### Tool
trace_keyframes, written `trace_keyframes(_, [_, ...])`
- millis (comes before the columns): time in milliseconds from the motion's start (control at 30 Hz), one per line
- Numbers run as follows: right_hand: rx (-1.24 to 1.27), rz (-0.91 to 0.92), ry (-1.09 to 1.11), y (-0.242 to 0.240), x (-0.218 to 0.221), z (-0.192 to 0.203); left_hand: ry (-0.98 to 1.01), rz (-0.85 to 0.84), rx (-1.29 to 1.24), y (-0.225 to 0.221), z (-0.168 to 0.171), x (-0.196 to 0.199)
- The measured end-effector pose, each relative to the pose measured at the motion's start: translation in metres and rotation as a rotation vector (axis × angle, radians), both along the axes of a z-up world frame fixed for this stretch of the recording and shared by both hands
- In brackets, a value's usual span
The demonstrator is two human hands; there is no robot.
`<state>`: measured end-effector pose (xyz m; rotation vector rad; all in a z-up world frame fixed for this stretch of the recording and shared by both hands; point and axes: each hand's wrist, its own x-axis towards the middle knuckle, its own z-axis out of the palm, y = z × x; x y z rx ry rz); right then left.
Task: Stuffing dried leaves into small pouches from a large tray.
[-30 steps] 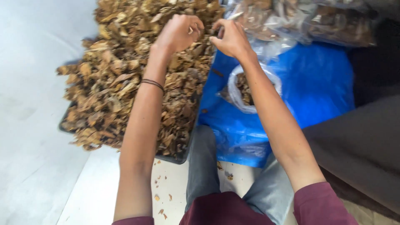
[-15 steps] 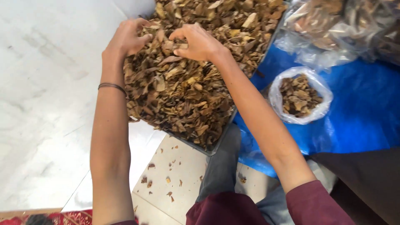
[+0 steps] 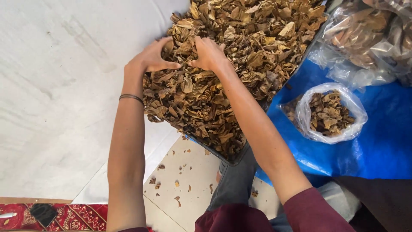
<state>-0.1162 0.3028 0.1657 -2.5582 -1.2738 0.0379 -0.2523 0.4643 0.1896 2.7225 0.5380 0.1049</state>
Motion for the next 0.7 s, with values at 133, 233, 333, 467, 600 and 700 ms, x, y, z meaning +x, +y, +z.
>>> trace_keyframes(133, [0.124,-0.008,0.115,-0.005,-0.012,0.012,-0.02,-0.027,0.068,0.01,-0.014,0.004])
trace_keyframes(233, [0.175,0.004,0.112,-0.005,-0.014,0.012,-0.061,0.004,0.095,0.008,-0.015,0.005])
trace_keyframes(333, [0.229,0.034,0.067,-0.001,-0.004,0.006,-0.102,0.021,0.103,0.009,-0.013,0.0])
trace_keyframes(467, [0.309,0.075,0.018,0.005,0.011,0.001,-0.128,0.033,0.058,0.003,-0.006,-0.003])
trace_keyframes(600, [0.387,0.096,0.104,-0.005,0.009,0.014,-0.163,0.021,0.078,0.011,-0.014,-0.002])
trace_keyframes(700, [0.457,0.107,0.129,-0.012,0.008,0.02,-0.187,0.01,0.101,0.012,-0.014,0.001])
